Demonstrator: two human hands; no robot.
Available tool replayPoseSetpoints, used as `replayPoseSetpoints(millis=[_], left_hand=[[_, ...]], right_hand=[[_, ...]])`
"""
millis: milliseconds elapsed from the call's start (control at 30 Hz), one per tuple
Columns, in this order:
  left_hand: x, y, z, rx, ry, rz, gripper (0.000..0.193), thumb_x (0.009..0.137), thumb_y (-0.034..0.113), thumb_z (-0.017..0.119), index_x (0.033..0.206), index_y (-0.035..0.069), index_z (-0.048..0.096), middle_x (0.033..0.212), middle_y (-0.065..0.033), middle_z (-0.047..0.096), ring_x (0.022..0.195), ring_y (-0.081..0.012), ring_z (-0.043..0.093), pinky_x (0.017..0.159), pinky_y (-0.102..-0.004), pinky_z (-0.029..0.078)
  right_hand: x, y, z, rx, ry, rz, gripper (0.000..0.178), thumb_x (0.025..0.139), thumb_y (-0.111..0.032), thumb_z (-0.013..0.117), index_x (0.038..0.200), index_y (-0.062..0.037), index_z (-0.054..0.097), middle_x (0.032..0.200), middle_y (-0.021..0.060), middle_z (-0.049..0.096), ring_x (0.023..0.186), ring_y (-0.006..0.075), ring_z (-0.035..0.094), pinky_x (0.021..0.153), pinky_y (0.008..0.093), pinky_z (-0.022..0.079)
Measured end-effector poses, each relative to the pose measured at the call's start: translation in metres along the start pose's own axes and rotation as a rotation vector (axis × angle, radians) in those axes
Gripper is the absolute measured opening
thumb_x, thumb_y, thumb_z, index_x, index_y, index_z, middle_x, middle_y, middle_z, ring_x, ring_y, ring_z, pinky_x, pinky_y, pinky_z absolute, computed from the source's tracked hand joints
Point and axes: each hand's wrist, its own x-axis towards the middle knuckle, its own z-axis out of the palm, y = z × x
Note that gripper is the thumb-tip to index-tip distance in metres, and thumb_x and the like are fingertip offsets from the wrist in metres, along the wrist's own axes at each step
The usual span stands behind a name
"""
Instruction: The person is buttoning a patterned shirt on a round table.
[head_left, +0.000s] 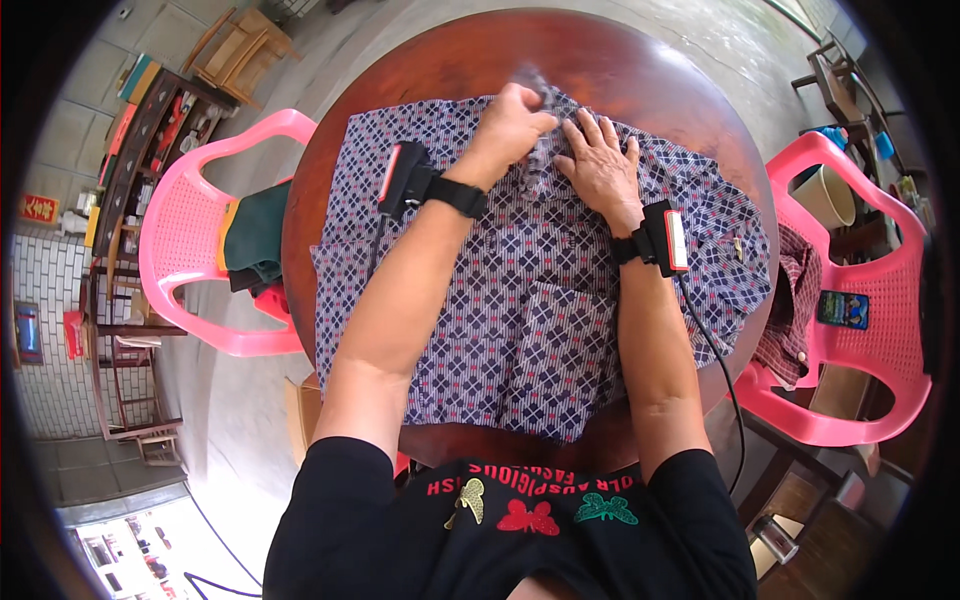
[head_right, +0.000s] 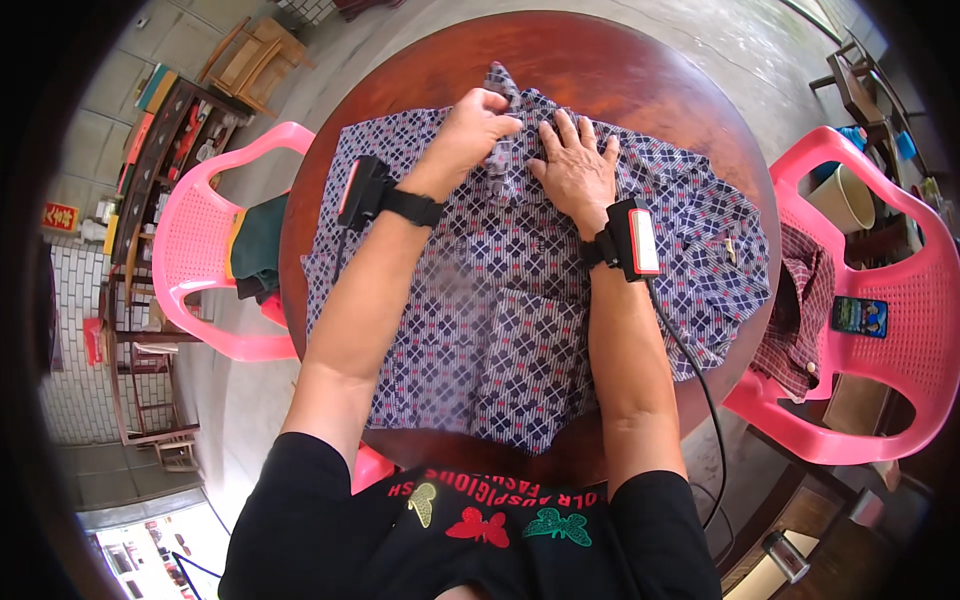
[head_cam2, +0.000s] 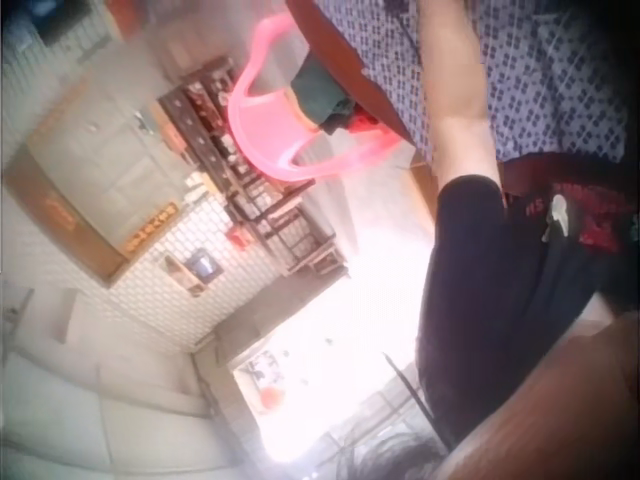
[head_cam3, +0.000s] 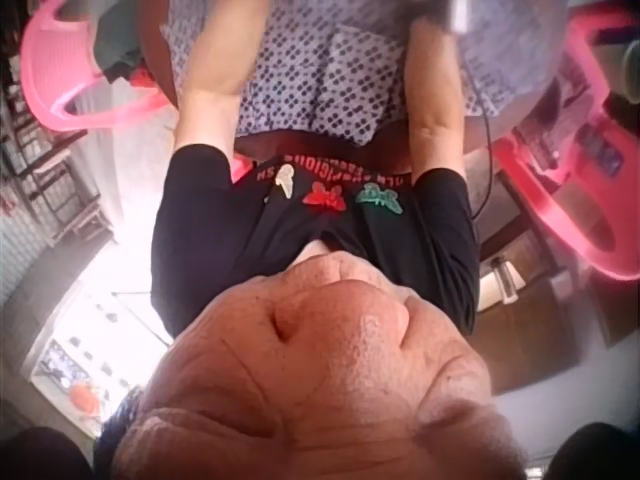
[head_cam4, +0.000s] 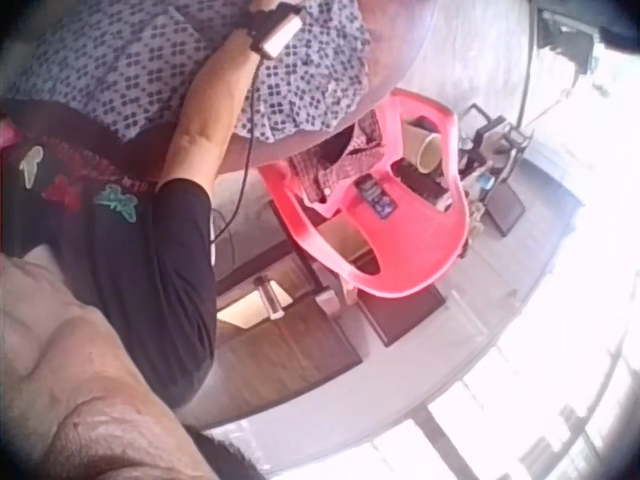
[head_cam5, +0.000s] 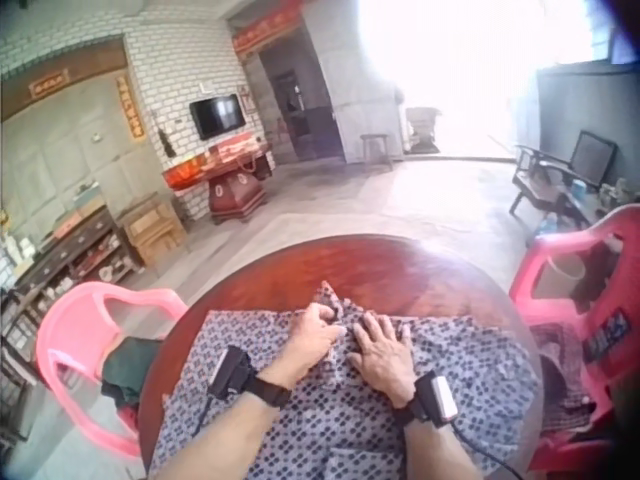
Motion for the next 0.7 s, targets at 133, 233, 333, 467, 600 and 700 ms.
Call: replayPoseSetpoints(millis=[133, 233, 333, 467, 600, 700], left_hand=[[0.012, -0.008, 0.032, 0.145, -0.002, 0.0, 0.036, 0.075, 0.015, 0.071, 0.102, -0.002, 0.053, 0.078, -0.0086, 0.059, 0.055, -0.0141, 0.055, 0.042, -0.0278, 0.044], [0.014, -0.018, 0.049, 0.21, 0.009, 0.013, 0.035, 0.074, 0.016, 0.071, 0.099, 0.001, 0.053, 0.074, -0.0096, 0.06, 0.053, -0.0158, 0.056, 0.045, -0.0297, 0.046], [0.009, -0.02, 0.058, 0.389, 0.023, 0.059, 0.038, 0.072, 0.02, 0.071, 0.099, 0.0, 0.053, 0.074, -0.0104, 0.063, 0.056, -0.0187, 0.062, 0.052, -0.0324, 0.05], [0.004, -0.017, 0.059, 0.342, -0.002, 0.034, 0.039, 0.075, 0.02, 0.069, 0.104, -0.002, 0.053, 0.071, -0.0104, 0.063, 0.057, -0.0195, 0.062, 0.058, -0.034, 0.051], [-0.005, -0.005, 0.053, 0.187, -0.094, -0.091, 0.034, 0.077, 0.015, 0.065, 0.106, 0.0, 0.057, 0.073, -0.0115, 0.064, 0.057, -0.0232, 0.063, 0.061, -0.0362, 0.052], [-0.004, -0.016, 0.042, 0.455, -0.03, 0.401, 0.029, 0.078, 0.014, 0.062, 0.105, 0.004, 0.061, 0.085, -0.011, 0.066, 0.073, -0.0262, 0.065, 0.071, -0.0378, 0.051]], right_hand=[[0.005, 0.011, 0.01, 0.061, 0.065, -0.051, 0.05, 0.086, -0.035, 0.055, 0.133, -0.018, 0.048, 0.148, 0.0058, 0.034, 0.139, 0.027, 0.028, 0.109, 0.0581, 0.021], [0.015, 0.046, 0.009, 0.379, 0.195, -0.211, 0.033, 0.085, -0.017, 0.054, 0.116, -0.0108, 0.062, 0.129, 0.0081, 0.056, 0.12, 0.0256, 0.052, 0.101, 0.0471, 0.037], [0.016, 0.06, 0.003, 1.152, 0.263, 0.067, 0.029, 0.086, -0.004, 0.055, 0.114, -0.004, 0.063, 0.106, 0.0108, 0.067, 0.099, 0.0171, 0.061, 0.088, 0.0261, 0.046], [0.018, 0.057, 0.003, 1.093, 0.291, 0.102, 0.029, 0.086, -0.008, 0.054, 0.113, -0.0048, 0.064, 0.106, 0.0113, 0.067, 0.097, 0.0193, 0.062, 0.086, 0.0294, 0.047], [0.016, 0.059, 0.005, 0.978, 0.305, 0.089, 0.029, 0.086, -0.009, 0.053, 0.113, -0.0055, 0.064, 0.104, 0.0127, 0.067, 0.096, 0.0221, 0.063, 0.085, 0.031, 0.047], [0.016, 0.056, 0.002, 0.992, 0.327, 0.062, 0.03, 0.086, -0.01, 0.053, 0.113, -0.0056, 0.064, 0.104, 0.0142, 0.066, 0.096, 0.0242, 0.063, 0.085, 0.0317, 0.047]])
